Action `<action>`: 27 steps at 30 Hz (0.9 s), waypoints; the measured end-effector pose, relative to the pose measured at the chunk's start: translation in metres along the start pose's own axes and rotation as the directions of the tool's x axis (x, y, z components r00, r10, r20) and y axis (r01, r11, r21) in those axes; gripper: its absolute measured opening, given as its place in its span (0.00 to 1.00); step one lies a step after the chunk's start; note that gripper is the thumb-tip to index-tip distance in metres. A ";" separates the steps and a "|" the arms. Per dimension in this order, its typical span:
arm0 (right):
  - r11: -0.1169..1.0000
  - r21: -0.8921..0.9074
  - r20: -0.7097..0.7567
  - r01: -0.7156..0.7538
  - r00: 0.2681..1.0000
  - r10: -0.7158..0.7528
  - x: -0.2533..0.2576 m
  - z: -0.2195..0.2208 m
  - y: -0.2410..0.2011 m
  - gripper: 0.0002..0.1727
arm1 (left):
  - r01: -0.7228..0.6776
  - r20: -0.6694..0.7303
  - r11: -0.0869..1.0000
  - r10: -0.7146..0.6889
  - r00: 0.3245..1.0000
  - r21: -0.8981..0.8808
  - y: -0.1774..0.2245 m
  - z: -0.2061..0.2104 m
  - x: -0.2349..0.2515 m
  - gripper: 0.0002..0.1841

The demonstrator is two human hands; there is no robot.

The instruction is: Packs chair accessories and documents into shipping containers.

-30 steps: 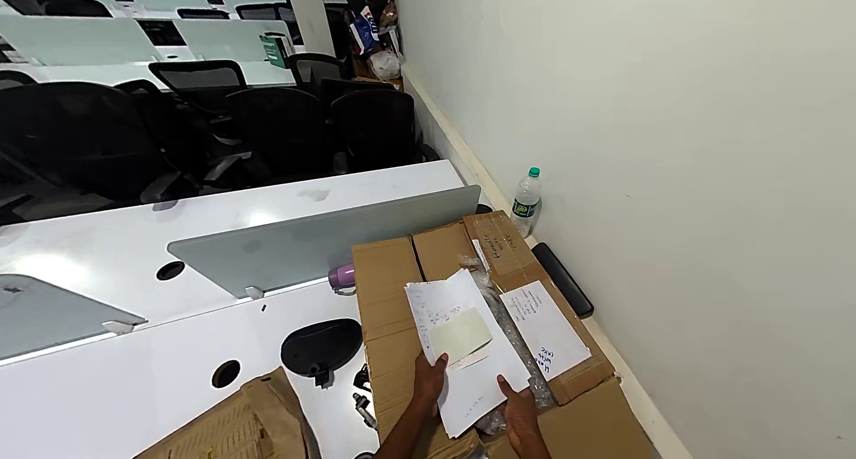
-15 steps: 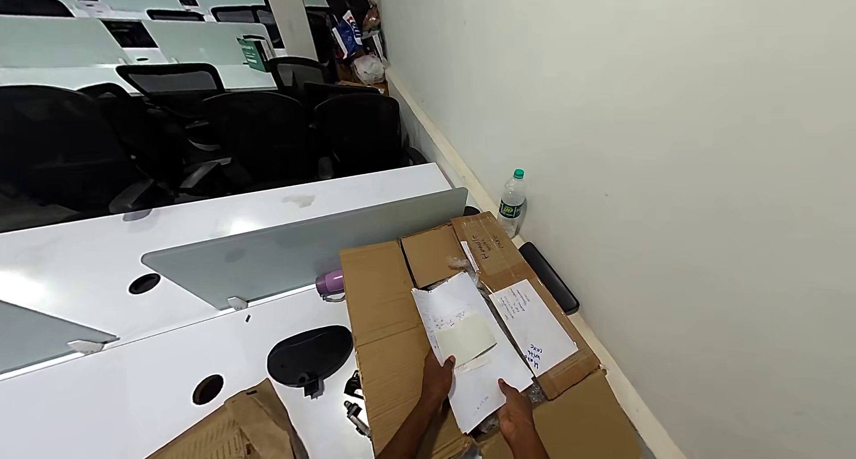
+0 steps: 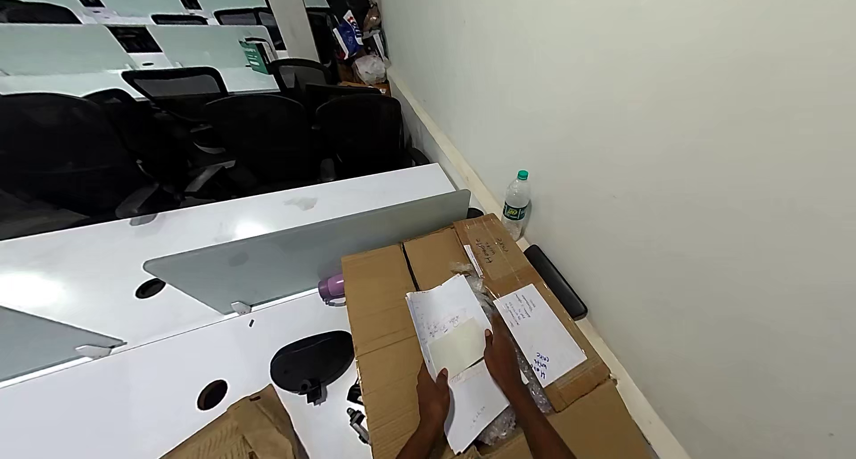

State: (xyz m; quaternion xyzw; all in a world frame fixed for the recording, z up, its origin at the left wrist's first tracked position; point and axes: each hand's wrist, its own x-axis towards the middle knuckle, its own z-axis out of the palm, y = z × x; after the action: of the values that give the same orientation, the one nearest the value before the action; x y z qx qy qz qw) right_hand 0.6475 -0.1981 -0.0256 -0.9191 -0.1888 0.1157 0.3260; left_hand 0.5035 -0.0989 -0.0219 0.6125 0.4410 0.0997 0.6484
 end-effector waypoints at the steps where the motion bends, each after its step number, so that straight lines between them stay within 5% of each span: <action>1: 0.999 -0.035 0.019 0.021 1.000 -0.020 0.013 0.002 0.002 0.28 | 0.003 -0.022 1.000 -0.003 1.000 0.001 0.002 -0.004 -0.003 0.29; 6: 0.989 -0.077 0.144 0.128 0.983 -0.116 0.048 0.006 0.009 0.30 | -0.013 -0.127 0.994 -0.001 0.992 -0.109 0.009 -0.039 -0.017 0.27; 11: 0.912 -0.370 0.255 0.177 0.963 -0.083 0.045 0.034 0.024 0.44 | -0.025 -0.161 0.983 -0.005 0.987 -0.183 0.014 -0.067 -0.014 0.26; 19: 0.848 -0.471 0.273 0.245 0.954 -0.124 0.044 0.055 0.029 0.39 | -0.055 -0.180 0.990 0.031 0.983 -0.130 0.020 -0.067 -0.010 0.24; 22: 0.880 -0.392 0.061 0.267 0.962 -0.265 0.045 0.052 0.027 0.31 | -0.062 -0.211 0.992 0.037 0.977 -0.113 0.020 -0.077 -0.008 0.25; 24: 0.875 -0.330 -0.141 0.356 0.897 -0.418 0.048 0.047 0.019 0.21 | -0.074 -0.226 0.988 0.042 0.973 -0.136 0.018 -0.084 -0.010 0.26; 27: 0.888 -0.264 -0.206 0.377 0.877 -0.434 0.066 0.044 -0.002 0.26 | -0.091 -0.230 0.981 0.051 0.972 -0.168 0.018 -0.092 -0.011 0.24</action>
State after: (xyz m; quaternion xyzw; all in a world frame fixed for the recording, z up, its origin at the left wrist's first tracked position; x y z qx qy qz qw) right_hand 0.6918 -0.1445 -0.0636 -0.8955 -0.3454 -0.0977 0.2632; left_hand 0.4407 -0.0377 0.0120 0.5525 0.4786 0.2307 0.6423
